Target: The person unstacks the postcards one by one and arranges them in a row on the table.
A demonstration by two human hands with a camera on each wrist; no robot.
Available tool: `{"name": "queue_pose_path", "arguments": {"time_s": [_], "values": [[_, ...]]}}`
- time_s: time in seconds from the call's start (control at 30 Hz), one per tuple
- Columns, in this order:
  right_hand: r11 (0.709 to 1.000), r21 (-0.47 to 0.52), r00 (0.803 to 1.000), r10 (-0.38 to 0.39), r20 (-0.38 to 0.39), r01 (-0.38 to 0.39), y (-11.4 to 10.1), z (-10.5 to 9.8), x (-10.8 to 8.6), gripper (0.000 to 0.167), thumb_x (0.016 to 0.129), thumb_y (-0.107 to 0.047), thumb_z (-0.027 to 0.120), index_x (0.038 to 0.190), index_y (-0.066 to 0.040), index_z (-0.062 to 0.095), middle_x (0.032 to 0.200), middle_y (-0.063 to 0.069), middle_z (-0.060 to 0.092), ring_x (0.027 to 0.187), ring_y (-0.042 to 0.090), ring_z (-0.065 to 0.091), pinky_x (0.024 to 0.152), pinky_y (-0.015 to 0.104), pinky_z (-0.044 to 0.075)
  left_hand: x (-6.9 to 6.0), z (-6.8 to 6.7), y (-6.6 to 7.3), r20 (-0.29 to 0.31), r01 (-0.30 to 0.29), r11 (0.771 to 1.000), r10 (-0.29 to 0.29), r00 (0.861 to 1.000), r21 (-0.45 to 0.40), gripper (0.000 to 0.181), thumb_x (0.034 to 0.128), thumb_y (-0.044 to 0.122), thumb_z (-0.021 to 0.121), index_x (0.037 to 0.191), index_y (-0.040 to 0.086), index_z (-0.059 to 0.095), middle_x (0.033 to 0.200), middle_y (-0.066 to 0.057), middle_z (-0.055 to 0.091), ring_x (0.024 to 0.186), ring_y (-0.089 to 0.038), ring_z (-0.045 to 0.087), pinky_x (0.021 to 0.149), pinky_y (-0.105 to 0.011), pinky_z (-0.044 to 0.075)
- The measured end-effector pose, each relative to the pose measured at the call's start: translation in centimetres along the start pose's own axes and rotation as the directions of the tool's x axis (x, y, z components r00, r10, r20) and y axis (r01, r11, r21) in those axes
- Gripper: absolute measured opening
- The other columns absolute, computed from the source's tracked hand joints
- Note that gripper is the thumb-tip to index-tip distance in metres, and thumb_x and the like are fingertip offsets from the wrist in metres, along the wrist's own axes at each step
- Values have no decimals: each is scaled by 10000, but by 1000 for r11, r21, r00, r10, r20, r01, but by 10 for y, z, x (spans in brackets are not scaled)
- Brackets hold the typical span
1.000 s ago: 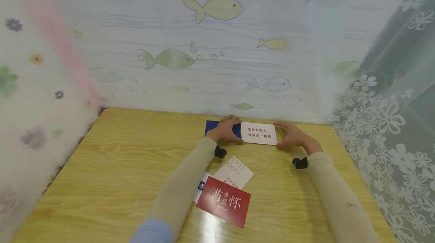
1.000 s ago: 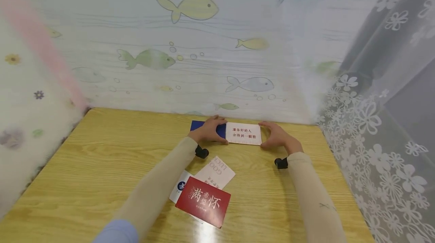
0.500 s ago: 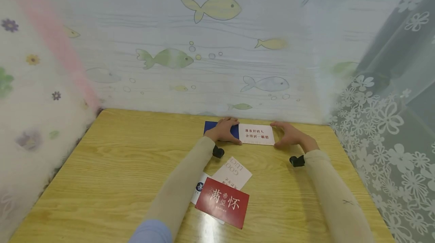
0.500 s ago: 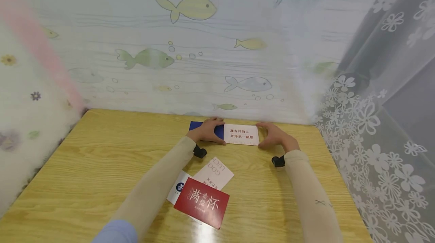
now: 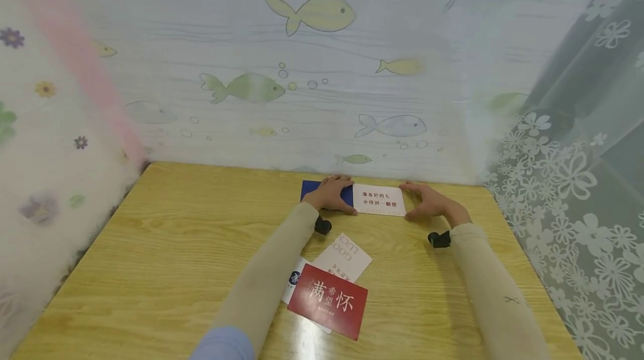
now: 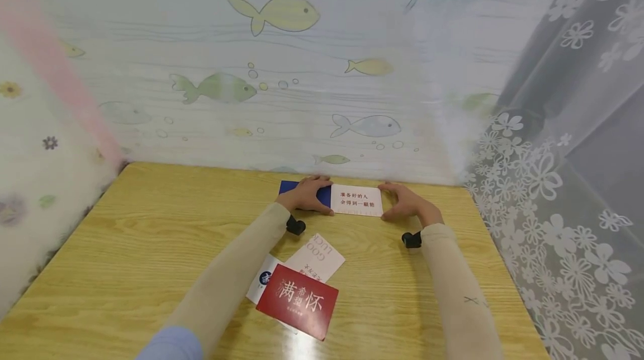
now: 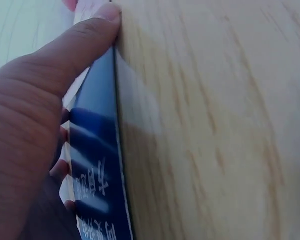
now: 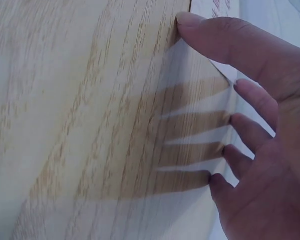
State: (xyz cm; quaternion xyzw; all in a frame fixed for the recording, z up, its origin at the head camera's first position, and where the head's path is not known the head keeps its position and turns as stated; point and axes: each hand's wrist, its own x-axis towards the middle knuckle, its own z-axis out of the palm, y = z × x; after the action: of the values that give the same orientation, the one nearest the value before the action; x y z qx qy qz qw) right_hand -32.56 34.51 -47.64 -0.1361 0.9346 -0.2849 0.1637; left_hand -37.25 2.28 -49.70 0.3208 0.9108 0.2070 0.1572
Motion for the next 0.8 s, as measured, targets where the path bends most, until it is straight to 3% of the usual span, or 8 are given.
{"name": "queue_pose_path", "arguments": {"time_s": [0.4, 0.57, 0.67, 0.8], "values": [[996, 75, 999, -40, 9, 39, 9, 4, -4, 965, 796, -168, 851, 1578, -3, 310, 1680, 265, 75, 1537, 489, 50, 1215, 680, 131, 0, 2, -4, 3, -5, 1000, 5, 1000, 2, 999, 860, 552, 754, 1629, 170, 244, 1707, -43, 180, 1585, -268, 84, 1295, -479, 42], [996, 78, 999, -39, -6, 40, 9, 6, -4, 990, 782, -146, 853, 1585, -3, 292, 1675, 271, 96, 1538, 481, 70, 1224, 662, 133, -5, 2, -6, -42, -27, 999, 25, 999, -48, 1016, 840, 520, 793, 1627, 169, 256, 1695, -62, 219, 1583, -282, 96, 1293, -495, 30], [995, 93, 999, -43, -25, 45, 2, 7, -9, 1012, 770, -126, 852, 1590, 1, 272, 1662, 286, 141, 1528, 492, 108, 1214, 669, 168, -13, -2, -8, -93, -74, 995, 68, 993, -61, 1004, 846, 487, 802, 1625, 154, 263, 1689, -68, 240, 1582, -303, 91, 1287, -528, 42], [991, 110, 995, -72, -69, 79, -25, 15, -28, 964, 823, -154, 822, 1600, -27, 265, 1651, 279, 196, 1513, 502, 159, 1171, 705, 242, -42, -9, -13, -165, -146, 988, 136, 977, -50, 952, 857, 445, 805, 1605, 117, 315, 1663, -84, 309, 1572, -337, 134, 1276, -560, 112]]}}
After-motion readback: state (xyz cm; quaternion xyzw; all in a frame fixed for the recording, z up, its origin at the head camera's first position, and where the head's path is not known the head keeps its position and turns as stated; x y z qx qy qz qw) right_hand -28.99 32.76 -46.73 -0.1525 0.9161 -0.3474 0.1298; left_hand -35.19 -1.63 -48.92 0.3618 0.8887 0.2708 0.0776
